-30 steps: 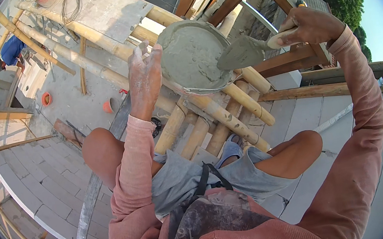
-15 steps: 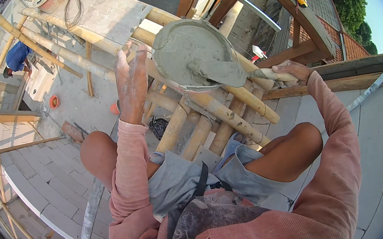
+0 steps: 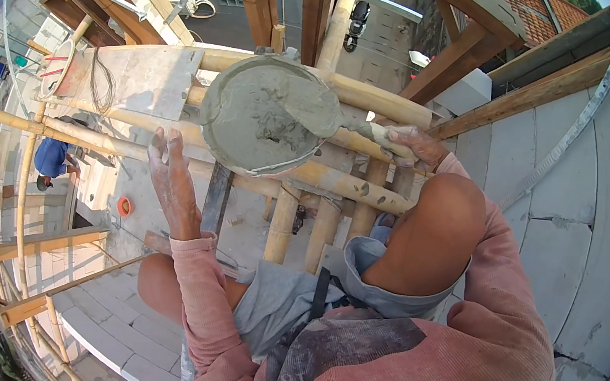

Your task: The person applies mortar onto concrete blocks using a trowel and installs them into a wooden frame while sitting on scaffolding. The person then receives another block by hand from a coworker and fits it into place.

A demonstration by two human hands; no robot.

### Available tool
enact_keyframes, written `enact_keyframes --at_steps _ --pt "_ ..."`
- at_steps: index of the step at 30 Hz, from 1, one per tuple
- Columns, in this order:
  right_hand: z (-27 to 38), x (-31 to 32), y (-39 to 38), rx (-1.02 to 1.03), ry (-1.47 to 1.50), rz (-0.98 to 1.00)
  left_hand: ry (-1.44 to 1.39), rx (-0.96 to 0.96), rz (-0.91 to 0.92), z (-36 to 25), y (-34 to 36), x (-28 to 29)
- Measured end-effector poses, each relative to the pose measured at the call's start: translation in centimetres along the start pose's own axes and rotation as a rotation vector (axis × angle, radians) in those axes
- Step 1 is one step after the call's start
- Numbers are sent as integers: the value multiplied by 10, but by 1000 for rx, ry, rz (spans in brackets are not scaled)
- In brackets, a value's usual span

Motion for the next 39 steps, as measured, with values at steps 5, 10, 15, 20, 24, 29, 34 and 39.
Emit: enact_keyframes --at_steps 5,10,15,20,24,29,34,39 --pt "9 5 -50 123 -116 -186 -85 -46 -89 8 8 -13" --pt "-21 20 -131 247 284 -511 91 -207 -184 -18 -9 -25" --pt "-24 32 -216 322 201 -815 155 -499 -153 -76 -57 -88" --pt "-10 61 -222 430 172 -1143 74 -539 355 -84 -115 -190" --pt "7 111 -195 511 60 -1310 584 -196 1010 -52 -156 -335" --pt "19 162 -135 618 -625 -1317 882 -722 1221 59 -135 -484" --pt "40 167 -133 557 -488 -1390 901 -910 1090 128 -174 -599" --pt "70 150 -106 561 -477 -1243 626 -504 1166 227 -45 -672"
Point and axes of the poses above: each hand's wrist, its own y-axis towards the middle knuckle, its own x-axis out of the back of the hand, z = x × y, the point moved 3 cm from there along y, towards the middle knuckle, and after that the axes turned 11 degrees about x, right-handed, at the moved point
